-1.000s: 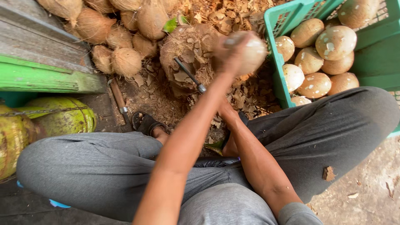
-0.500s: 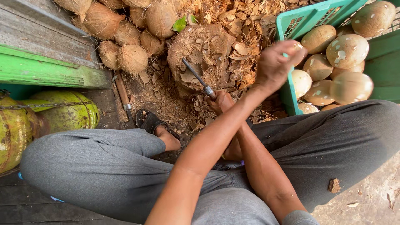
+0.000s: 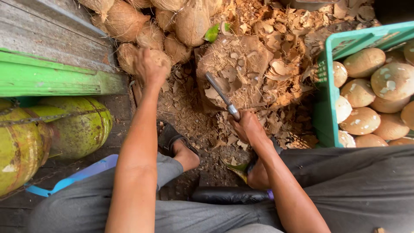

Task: The person sits on the ground and uses a machete to peel the husk off a coconut. They repeatedly strike the coconut against a wooden stump to remove the outer fibers, rotating the coconut to continue peeling.

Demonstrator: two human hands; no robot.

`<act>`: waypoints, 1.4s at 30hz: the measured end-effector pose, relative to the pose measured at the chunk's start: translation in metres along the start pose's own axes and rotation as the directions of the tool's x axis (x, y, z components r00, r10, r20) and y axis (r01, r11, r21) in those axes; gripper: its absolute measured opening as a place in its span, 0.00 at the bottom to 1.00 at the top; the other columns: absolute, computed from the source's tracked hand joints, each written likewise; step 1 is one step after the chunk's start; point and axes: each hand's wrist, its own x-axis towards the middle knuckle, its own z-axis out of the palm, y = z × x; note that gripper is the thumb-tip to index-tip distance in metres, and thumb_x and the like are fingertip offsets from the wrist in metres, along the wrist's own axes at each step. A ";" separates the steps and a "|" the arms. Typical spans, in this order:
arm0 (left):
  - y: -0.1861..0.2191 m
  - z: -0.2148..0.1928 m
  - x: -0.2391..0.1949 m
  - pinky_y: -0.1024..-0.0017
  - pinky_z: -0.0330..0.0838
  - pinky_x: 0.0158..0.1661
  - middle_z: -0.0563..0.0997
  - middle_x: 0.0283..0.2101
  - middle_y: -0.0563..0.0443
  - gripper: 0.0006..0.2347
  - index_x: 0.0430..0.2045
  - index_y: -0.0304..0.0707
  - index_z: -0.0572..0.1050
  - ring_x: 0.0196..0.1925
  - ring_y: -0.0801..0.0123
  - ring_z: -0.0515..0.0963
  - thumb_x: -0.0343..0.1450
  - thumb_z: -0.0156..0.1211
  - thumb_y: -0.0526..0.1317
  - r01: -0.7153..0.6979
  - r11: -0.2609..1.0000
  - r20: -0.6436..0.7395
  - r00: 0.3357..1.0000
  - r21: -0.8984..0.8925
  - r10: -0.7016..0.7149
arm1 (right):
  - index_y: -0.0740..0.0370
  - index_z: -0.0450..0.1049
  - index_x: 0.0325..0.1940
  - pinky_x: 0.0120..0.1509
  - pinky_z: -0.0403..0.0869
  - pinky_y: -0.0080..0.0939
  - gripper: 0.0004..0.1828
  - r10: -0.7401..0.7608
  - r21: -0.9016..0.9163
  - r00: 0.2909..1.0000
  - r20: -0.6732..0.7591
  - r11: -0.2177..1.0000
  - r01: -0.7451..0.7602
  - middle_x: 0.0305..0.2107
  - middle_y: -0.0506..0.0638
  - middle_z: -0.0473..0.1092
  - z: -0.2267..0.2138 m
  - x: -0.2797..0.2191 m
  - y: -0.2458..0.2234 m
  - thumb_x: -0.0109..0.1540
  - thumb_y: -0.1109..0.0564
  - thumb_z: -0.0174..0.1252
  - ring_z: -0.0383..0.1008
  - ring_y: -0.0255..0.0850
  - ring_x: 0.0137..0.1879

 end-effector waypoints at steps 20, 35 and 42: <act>-0.006 0.014 0.001 0.46 0.69 0.51 0.57 0.65 0.19 0.56 0.66 0.36 0.57 0.65 0.31 0.61 0.45 0.87 0.53 -0.005 0.974 0.339 0.938 0.229 -0.075 | 0.65 0.73 0.27 0.26 0.68 0.48 0.24 0.043 0.127 0.997 0.070 0.991 -0.051 0.14 0.52 0.68 -0.007 -0.021 -0.020 0.65 0.42 0.59 0.67 0.40 0.20; 0.012 -0.098 -0.079 0.51 0.65 0.64 0.63 0.70 0.36 0.49 0.71 0.39 0.53 0.67 0.48 0.69 0.56 0.78 0.51 0.832 0.502 0.490 0.549 -0.237 -0.677 | 0.56 0.70 0.31 0.21 0.59 0.38 0.19 0.291 0.256 0.956 -0.042 0.928 -0.271 0.18 0.46 0.63 -0.106 0.024 0.033 0.67 0.41 0.58 0.57 0.34 0.20; 0.029 -0.100 -0.075 0.52 0.66 0.62 0.60 0.69 0.33 0.53 0.70 0.37 0.47 0.66 0.48 0.68 0.53 0.80 0.48 0.715 0.407 0.469 0.688 -0.569 -0.554 | 0.57 0.69 0.38 0.21 0.65 0.33 0.14 0.163 0.525 0.978 -0.127 0.848 -0.073 0.19 0.44 0.63 -0.137 0.034 -0.003 0.69 0.46 0.55 0.60 0.31 0.20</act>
